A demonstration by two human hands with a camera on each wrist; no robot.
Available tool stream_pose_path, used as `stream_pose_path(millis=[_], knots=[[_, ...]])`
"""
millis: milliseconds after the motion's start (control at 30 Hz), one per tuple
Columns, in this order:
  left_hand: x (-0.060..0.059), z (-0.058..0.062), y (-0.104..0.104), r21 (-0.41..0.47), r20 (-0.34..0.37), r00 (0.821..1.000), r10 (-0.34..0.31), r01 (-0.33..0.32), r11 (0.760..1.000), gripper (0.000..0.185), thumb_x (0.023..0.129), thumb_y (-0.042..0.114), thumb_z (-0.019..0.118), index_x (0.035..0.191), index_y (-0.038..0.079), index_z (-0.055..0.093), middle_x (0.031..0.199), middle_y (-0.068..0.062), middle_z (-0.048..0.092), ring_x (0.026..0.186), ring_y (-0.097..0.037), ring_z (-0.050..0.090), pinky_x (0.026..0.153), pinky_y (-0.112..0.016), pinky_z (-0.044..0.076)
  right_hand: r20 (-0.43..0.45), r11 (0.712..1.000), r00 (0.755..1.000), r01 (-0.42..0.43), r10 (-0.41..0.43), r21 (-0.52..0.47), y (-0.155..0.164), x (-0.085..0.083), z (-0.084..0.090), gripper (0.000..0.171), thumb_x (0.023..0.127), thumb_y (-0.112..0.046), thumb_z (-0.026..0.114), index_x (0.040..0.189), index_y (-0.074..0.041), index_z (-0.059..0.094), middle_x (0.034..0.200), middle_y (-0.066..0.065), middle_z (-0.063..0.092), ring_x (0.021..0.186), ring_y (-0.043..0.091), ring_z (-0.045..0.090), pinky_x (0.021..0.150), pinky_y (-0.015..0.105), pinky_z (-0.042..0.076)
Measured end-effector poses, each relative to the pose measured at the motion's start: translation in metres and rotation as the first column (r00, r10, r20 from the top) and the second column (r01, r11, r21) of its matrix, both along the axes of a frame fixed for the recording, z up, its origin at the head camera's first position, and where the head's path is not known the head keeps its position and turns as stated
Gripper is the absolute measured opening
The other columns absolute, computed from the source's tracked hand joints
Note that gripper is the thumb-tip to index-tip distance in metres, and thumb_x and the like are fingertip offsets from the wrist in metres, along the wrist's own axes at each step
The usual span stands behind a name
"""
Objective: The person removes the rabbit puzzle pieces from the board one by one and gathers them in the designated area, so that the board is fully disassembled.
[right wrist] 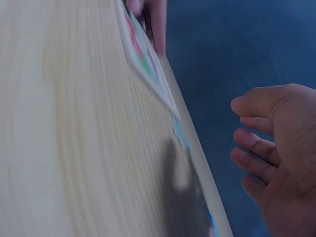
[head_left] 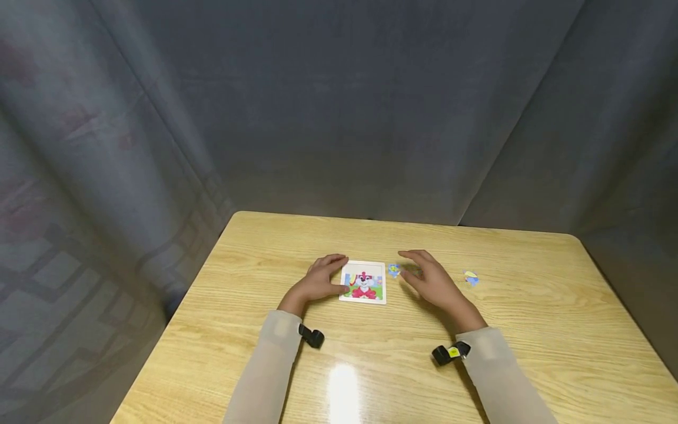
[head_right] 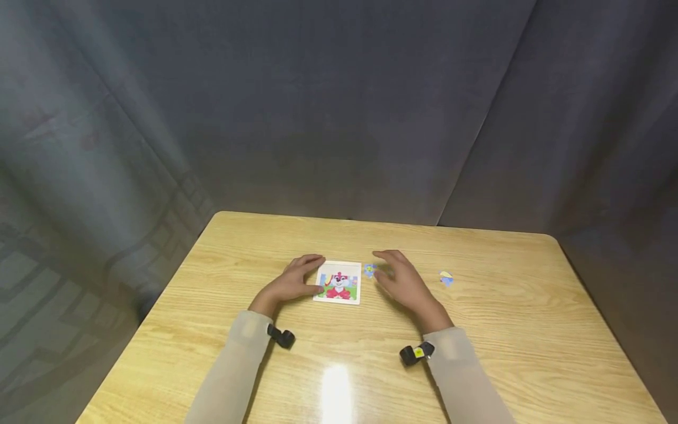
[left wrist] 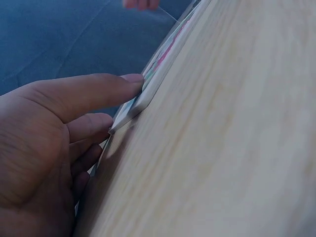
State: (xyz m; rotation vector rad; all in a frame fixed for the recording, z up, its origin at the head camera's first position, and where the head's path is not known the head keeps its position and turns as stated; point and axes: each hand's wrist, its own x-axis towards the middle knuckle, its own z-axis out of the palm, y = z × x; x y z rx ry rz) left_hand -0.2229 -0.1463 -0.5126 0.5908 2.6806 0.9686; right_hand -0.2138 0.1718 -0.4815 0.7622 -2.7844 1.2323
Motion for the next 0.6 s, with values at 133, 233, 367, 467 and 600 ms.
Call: stream_pose_path(millis=[133,233,367,467,600], knots=[[0.0,0.0,-0.001,-0.017,-0.008,1.0,-0.018,0.017,1.0,0.083,0.086,0.042,0.071,0.154,0.016,0.031,0.16,0.002,0.023,0.145,-0.025,0.017,0.115,-0.052,0.013,0.01,0.999,0.999,-0.047,0.047,-0.019,-0.033,0.004,-0.002,0.05,0.096,-0.019,0.063,0.143,-0.01,0.048,0.141,0.012,0.045,0.116,0.037,0.054,0.09,0.053,0.048],[0.001,0.0,-0.001,-0.006,-0.001,1.0,-0.027,0.027,1.0,0.085,0.086,0.043,0.071,0.154,0.014,0.03,0.161,0.004,0.019,0.146,-0.025,0.014,0.115,-0.054,0.011,0.023,0.998,0.997,-0.069,0.069,-0.01,-0.055,0.005,-0.005,0.051,0.094,-0.019,0.065,0.142,-0.01,0.05,0.139,0.012,0.047,0.117,0.034,0.054,0.094,0.052,0.046],[0.0,0.002,0.0,0.008,-0.003,0.999,-0.035,0.035,0.999,0.084,0.087,0.042,0.071,0.154,0.011,0.03,0.161,0.0,0.017,0.148,-0.025,0.008,0.115,-0.056,0.004,0.059,0.998,0.996,-0.066,0.064,0.02,-0.078,0.006,-0.009,0.051,0.093,-0.021,0.067,0.14,-0.01,0.052,0.139,0.009,0.047,0.126,0.032,0.049,0.102,0.052,0.041],[0.0,0.002,-0.001,0.012,-0.01,0.999,-0.036,0.037,0.999,0.084,0.087,0.041,0.072,0.153,0.008,0.031,0.161,-0.004,0.018,0.149,-0.025,0.004,0.115,-0.055,-0.006,0.064,0.997,0.997,-0.056,0.053,0.051,-0.089,0.006,-0.012,0.049,0.094,-0.023,0.066,0.139,-0.01,0.053,0.14,0.008,0.047,0.125,0.03,0.05,0.101,0.05,0.042],[-0.001,0.0,-0.003,0.002,-0.002,0.999,-0.046,0.046,0.999,0.086,0.088,0.044,0.07,0.154,0.009,0.028,0.161,-0.003,0.018,0.149,-0.023,0.002,0.116,-0.048,-0.009,0.049,0.997,0.998,-0.043,0.039,0.071,-0.1,0.008,-0.015,0.047,0.094,-0.023,0.066,0.137,-0.008,0.055,0.138,0.009,0.05,0.121,0.028,0.053,0.099,0.047,0.044]])
